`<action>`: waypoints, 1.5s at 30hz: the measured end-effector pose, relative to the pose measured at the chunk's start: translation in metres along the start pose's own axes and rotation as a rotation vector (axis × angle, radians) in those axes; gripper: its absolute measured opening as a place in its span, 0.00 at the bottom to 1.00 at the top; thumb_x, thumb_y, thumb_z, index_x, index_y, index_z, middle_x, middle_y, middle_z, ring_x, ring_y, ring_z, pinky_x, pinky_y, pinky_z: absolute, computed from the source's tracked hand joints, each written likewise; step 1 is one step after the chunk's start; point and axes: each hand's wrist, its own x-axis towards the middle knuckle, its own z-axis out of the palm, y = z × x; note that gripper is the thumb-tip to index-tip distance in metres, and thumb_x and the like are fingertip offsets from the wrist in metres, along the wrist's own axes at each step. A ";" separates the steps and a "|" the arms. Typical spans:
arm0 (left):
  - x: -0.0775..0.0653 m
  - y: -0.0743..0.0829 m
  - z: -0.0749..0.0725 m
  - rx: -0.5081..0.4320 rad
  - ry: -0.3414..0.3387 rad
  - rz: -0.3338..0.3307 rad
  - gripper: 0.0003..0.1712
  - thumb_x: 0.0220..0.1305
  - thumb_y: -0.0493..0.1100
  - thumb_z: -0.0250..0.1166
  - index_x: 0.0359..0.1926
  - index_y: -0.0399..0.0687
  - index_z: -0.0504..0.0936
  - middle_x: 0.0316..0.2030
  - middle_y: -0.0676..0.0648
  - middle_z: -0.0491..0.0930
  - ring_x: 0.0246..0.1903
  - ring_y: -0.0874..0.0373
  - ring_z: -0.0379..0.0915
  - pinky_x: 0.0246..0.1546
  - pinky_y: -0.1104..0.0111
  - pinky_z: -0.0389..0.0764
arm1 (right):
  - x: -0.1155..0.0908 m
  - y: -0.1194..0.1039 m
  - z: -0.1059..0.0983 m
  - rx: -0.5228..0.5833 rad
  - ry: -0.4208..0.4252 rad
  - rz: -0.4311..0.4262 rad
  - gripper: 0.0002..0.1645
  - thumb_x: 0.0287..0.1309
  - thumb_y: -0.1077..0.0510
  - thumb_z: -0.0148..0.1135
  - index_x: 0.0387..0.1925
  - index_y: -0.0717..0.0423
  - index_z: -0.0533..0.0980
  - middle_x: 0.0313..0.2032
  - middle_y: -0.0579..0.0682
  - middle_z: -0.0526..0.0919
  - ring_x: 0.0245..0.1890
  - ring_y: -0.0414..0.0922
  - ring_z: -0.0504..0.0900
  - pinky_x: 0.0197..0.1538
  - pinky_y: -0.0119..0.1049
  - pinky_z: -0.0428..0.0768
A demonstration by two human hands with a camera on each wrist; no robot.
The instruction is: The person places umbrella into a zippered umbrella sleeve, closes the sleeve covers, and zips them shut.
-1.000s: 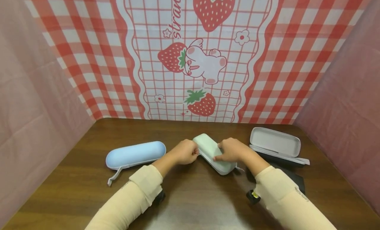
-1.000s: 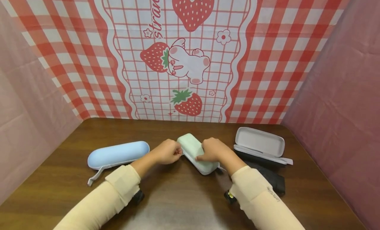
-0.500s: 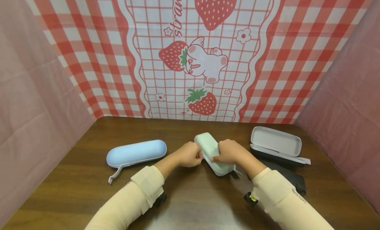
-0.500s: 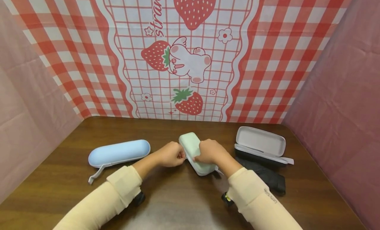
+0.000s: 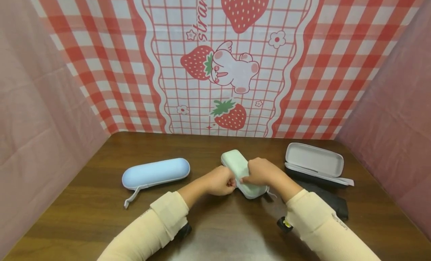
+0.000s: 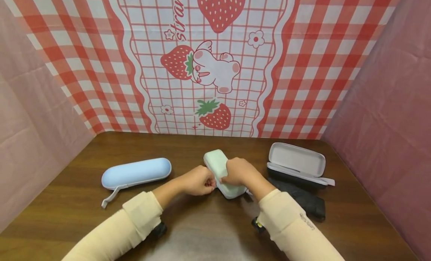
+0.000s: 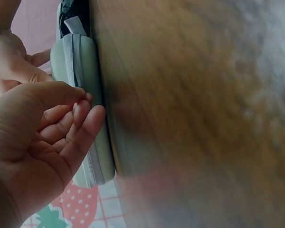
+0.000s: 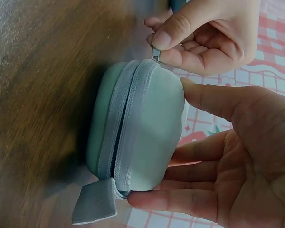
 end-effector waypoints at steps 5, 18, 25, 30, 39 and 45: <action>0.001 -0.001 -0.003 0.046 0.018 -0.033 0.06 0.54 0.32 0.66 0.23 0.44 0.84 0.20 0.56 0.78 0.22 0.69 0.70 0.27 0.79 0.72 | -0.003 -0.001 -0.001 -0.029 -0.025 -0.010 0.24 0.58 0.43 0.66 0.20 0.56 0.71 0.18 0.47 0.72 0.19 0.42 0.69 0.24 0.36 0.69; -0.006 -0.024 -0.017 0.141 0.077 -0.116 0.07 0.51 0.31 0.66 0.22 0.46 0.82 0.19 0.56 0.75 0.20 0.66 0.66 0.24 0.75 0.71 | -0.015 -0.024 -0.006 -0.188 -0.013 -0.066 0.23 0.64 0.48 0.61 0.17 0.54 0.70 0.18 0.47 0.71 0.21 0.44 0.68 0.29 0.44 0.74; -0.006 -0.035 -0.023 0.170 0.134 -0.139 0.08 0.51 0.31 0.66 0.21 0.46 0.81 0.19 0.54 0.76 0.21 0.64 0.67 0.25 0.72 0.73 | -0.001 -0.019 -0.007 -0.273 0.109 -0.167 0.09 0.48 0.70 0.66 0.35 0.66 0.78 0.37 0.61 0.80 0.38 0.57 0.79 0.38 0.52 0.81; -0.002 -0.037 -0.024 0.150 0.127 -0.172 0.07 0.54 0.30 0.66 0.24 0.45 0.84 0.23 0.52 0.80 0.24 0.61 0.72 0.28 0.69 0.76 | 0.022 0.000 -0.005 -0.160 0.057 -0.338 0.38 0.39 0.74 0.72 0.58 0.68 0.73 0.64 0.65 0.69 0.60 0.65 0.69 0.60 0.53 0.71; 0.000 -0.045 -0.028 0.227 0.139 -0.192 0.07 0.54 0.30 0.66 0.24 0.45 0.83 0.24 0.52 0.80 0.29 0.57 0.76 0.34 0.65 0.78 | 0.030 0.018 -0.005 -0.106 0.062 -0.377 0.38 0.38 0.65 0.78 0.56 0.66 0.75 0.54 0.60 0.78 0.55 0.59 0.75 0.59 0.51 0.72; -0.007 -0.049 -0.033 0.231 0.109 -0.268 0.08 0.55 0.29 0.66 0.24 0.44 0.82 0.24 0.52 0.79 0.29 0.58 0.74 0.36 0.65 0.79 | 0.026 0.028 -0.004 -0.121 0.073 -0.341 0.38 0.42 0.61 0.78 0.56 0.69 0.74 0.52 0.62 0.77 0.51 0.58 0.78 0.56 0.48 0.75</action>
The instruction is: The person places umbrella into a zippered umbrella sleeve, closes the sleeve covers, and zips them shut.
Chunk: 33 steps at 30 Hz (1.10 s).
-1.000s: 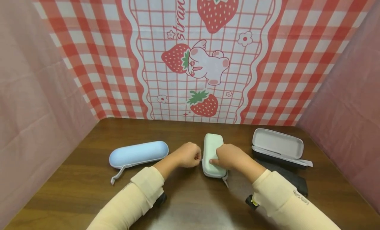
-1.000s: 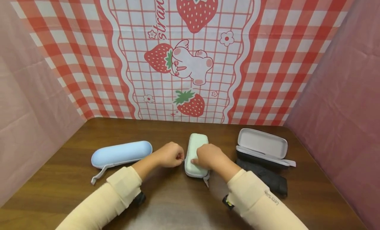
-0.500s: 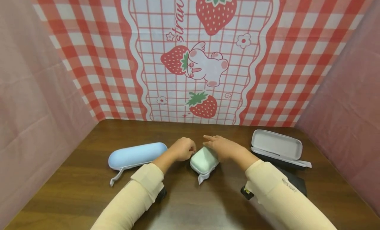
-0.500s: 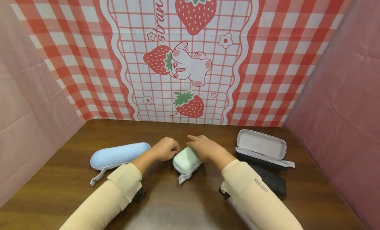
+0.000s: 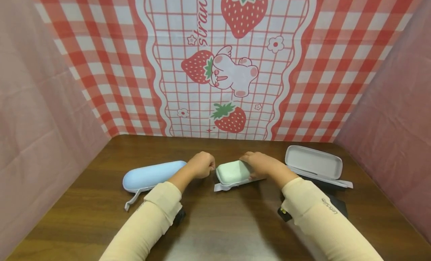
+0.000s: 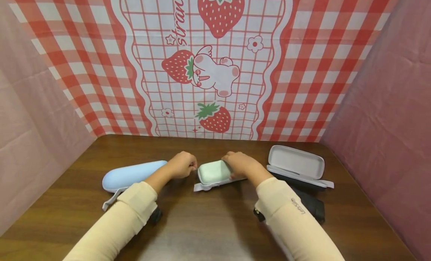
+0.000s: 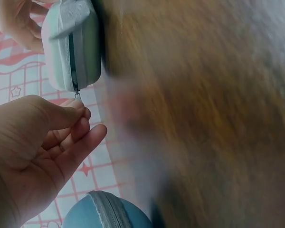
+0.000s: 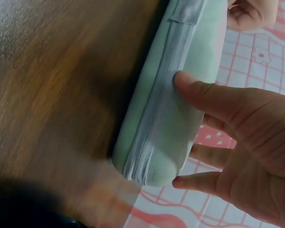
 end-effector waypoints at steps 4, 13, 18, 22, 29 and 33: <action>-0.001 -0.002 -0.001 0.012 -0.002 0.002 0.08 0.55 0.29 0.65 0.24 0.43 0.82 0.23 0.53 0.78 0.28 0.59 0.72 0.34 0.65 0.78 | -0.002 0.004 0.001 -0.005 0.014 0.007 0.38 0.43 0.60 0.77 0.56 0.69 0.74 0.51 0.62 0.77 0.49 0.58 0.78 0.55 0.49 0.75; -0.002 -0.003 0.000 0.011 -0.026 -0.028 0.07 0.58 0.30 0.64 0.26 0.42 0.82 0.26 0.50 0.80 0.32 0.55 0.76 0.40 0.62 0.79 | -0.003 0.005 0.002 -0.022 -0.001 0.078 0.40 0.47 0.52 0.77 0.60 0.66 0.74 0.52 0.62 0.76 0.47 0.61 0.76 0.52 0.51 0.76; -0.004 -0.004 0.002 -0.005 -0.035 -0.024 0.07 0.59 0.30 0.63 0.26 0.42 0.82 0.26 0.50 0.80 0.32 0.55 0.77 0.41 0.62 0.79 | -0.001 0.004 0.003 -0.015 -0.018 0.145 0.41 0.49 0.49 0.75 0.62 0.64 0.73 0.54 0.63 0.75 0.48 0.63 0.75 0.52 0.52 0.75; -0.006 -0.003 0.003 -0.035 -0.049 -0.011 0.10 0.59 0.28 0.62 0.24 0.44 0.80 0.23 0.52 0.77 0.27 0.59 0.71 0.35 0.65 0.77 | 0.002 0.003 0.003 -0.010 -0.033 0.216 0.42 0.51 0.46 0.73 0.64 0.63 0.71 0.58 0.65 0.73 0.52 0.65 0.73 0.54 0.54 0.74; -0.007 0.001 0.002 -0.057 -0.044 0.014 0.09 0.59 0.28 0.61 0.27 0.43 0.83 0.27 0.50 0.81 0.32 0.56 0.78 0.39 0.64 0.79 | 0.009 0.002 0.004 -0.013 -0.064 0.336 0.44 0.54 0.40 0.69 0.67 0.58 0.69 0.62 0.64 0.71 0.56 0.65 0.70 0.55 0.57 0.73; -0.006 0.004 0.004 -0.056 -0.047 0.017 0.08 0.60 0.28 0.61 0.28 0.43 0.83 0.29 0.50 0.81 0.33 0.57 0.76 0.41 0.64 0.79 | 0.015 0.002 0.005 -0.018 -0.075 0.370 0.44 0.54 0.39 0.67 0.68 0.56 0.68 0.63 0.63 0.70 0.58 0.64 0.69 0.54 0.58 0.73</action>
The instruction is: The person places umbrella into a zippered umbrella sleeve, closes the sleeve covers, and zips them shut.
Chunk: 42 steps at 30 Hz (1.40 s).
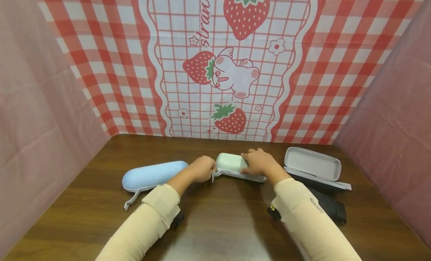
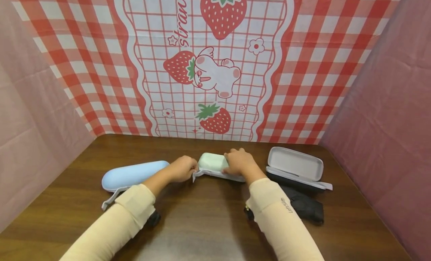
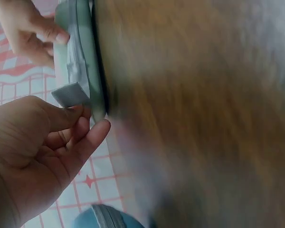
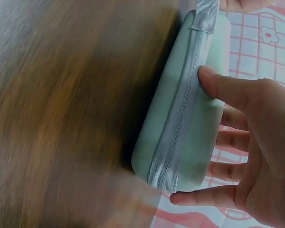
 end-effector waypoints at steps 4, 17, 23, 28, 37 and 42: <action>0.000 0.005 0.004 0.004 -0.008 -0.010 0.10 0.61 0.30 0.61 0.24 0.44 0.79 0.24 0.52 0.75 0.28 0.59 0.69 0.36 0.64 0.76 | 0.005 -0.003 -0.002 -0.003 0.000 0.006 0.44 0.53 0.40 0.68 0.68 0.55 0.68 0.63 0.62 0.70 0.59 0.63 0.68 0.54 0.58 0.73; -0.004 0.018 0.007 0.056 -0.015 -0.010 0.25 0.60 0.30 0.60 0.13 0.53 0.62 0.12 0.56 0.56 0.17 0.62 0.53 0.22 0.70 0.61 | 0.001 -0.007 0.010 -0.010 0.097 -0.006 0.43 0.54 0.42 0.69 0.68 0.55 0.68 0.61 0.59 0.73 0.57 0.60 0.71 0.50 0.56 0.77; -0.006 0.020 0.008 0.033 -0.014 0.017 0.23 0.59 0.31 0.61 0.14 0.53 0.63 0.13 0.56 0.57 0.18 0.62 0.54 0.22 0.70 0.61 | -0.012 -0.002 0.018 0.091 0.167 -0.038 0.38 0.55 0.50 0.70 0.65 0.58 0.71 0.63 0.60 0.72 0.61 0.61 0.69 0.55 0.58 0.74; -0.009 0.018 0.009 0.044 0.048 0.019 0.11 0.60 0.34 0.64 0.21 0.48 0.78 0.20 0.55 0.73 0.23 0.62 0.66 0.29 0.66 0.74 | -0.027 0.004 0.019 0.185 0.235 -0.106 0.32 0.55 0.55 0.70 0.60 0.62 0.75 0.63 0.66 0.69 0.63 0.63 0.67 0.59 0.59 0.70; -0.015 0.018 0.003 0.067 0.094 -0.058 0.05 0.63 0.43 0.65 0.31 0.51 0.86 0.29 0.54 0.83 0.29 0.59 0.79 0.31 0.61 0.80 | -0.054 0.016 0.021 0.297 0.439 -0.251 0.23 0.55 0.60 0.70 0.52 0.64 0.79 0.54 0.63 0.79 0.56 0.59 0.75 0.56 0.55 0.73; -0.016 0.024 -0.003 0.032 0.151 -0.055 0.04 0.61 0.42 0.67 0.29 0.51 0.85 0.26 0.56 0.82 0.26 0.61 0.76 0.28 0.63 0.79 | -0.074 0.022 0.019 0.344 0.527 -0.291 0.18 0.52 0.63 0.71 0.46 0.64 0.82 0.47 0.60 0.82 0.49 0.56 0.79 0.49 0.53 0.77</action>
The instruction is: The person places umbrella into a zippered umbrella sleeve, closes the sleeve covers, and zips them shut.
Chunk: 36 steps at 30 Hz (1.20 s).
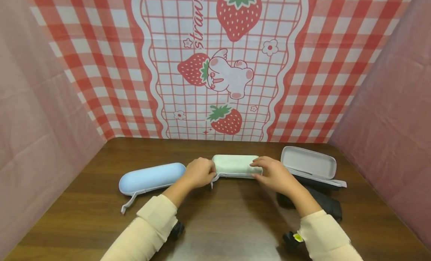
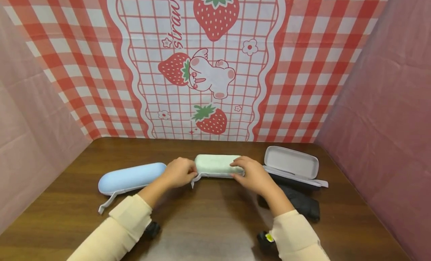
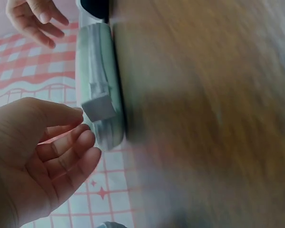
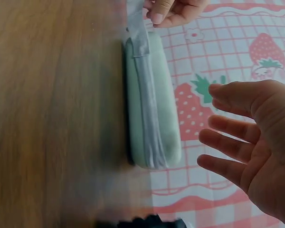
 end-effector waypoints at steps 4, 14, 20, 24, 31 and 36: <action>0.001 0.007 -0.003 -0.056 0.007 0.018 0.04 0.62 0.41 0.66 0.29 0.51 0.84 0.25 0.56 0.80 0.25 0.62 0.74 0.28 0.64 0.77 | -0.011 -0.001 -0.011 0.035 0.026 -0.016 0.15 0.51 0.68 0.70 0.43 0.64 0.82 0.46 0.58 0.82 0.48 0.56 0.80 0.50 0.53 0.77; 0.007 0.031 0.004 -0.158 0.087 0.089 0.03 0.60 0.40 0.67 0.29 0.51 0.85 0.29 0.54 0.81 0.33 0.60 0.76 0.34 0.66 0.77 | -0.050 0.009 -0.049 -0.014 0.105 -0.020 0.19 0.47 0.69 0.73 0.44 0.57 0.82 0.45 0.53 0.84 0.45 0.50 0.82 0.42 0.48 0.81; 0.018 0.050 0.009 -0.283 0.128 0.080 0.03 0.60 0.38 0.67 0.31 0.46 0.86 0.31 0.51 0.84 0.29 0.63 0.77 0.31 0.73 0.76 | -0.073 0.021 -0.068 -0.101 0.154 0.015 0.21 0.43 0.68 0.75 0.43 0.53 0.82 0.46 0.49 0.83 0.44 0.47 0.81 0.45 0.26 0.78; 0.028 0.065 0.013 -0.383 0.120 0.066 0.03 0.59 0.38 0.67 0.32 0.44 0.86 0.31 0.51 0.84 0.27 0.66 0.76 0.30 0.76 0.75 | -0.086 0.030 -0.076 -0.159 0.166 0.004 0.23 0.39 0.67 0.77 0.42 0.52 0.82 0.45 0.49 0.83 0.43 0.46 0.81 0.46 0.15 0.70; 0.045 0.089 0.027 -0.537 0.093 0.022 0.02 0.58 0.38 0.68 0.32 0.44 0.86 0.29 0.54 0.84 0.27 0.71 0.75 0.30 0.78 0.73 | -0.106 0.051 -0.089 -0.208 0.166 0.092 0.24 0.38 0.66 0.78 0.42 0.53 0.83 0.43 0.50 0.84 0.38 0.44 0.81 0.40 0.24 0.77; 0.061 0.106 0.039 -0.745 0.035 -0.061 0.04 0.58 0.35 0.69 0.35 0.38 0.86 0.28 0.53 0.83 0.24 0.61 0.81 0.26 0.75 0.78 | -0.116 0.061 -0.092 -0.202 0.154 0.161 0.22 0.41 0.66 0.77 0.42 0.53 0.82 0.41 0.51 0.83 0.37 0.47 0.81 0.36 0.40 0.82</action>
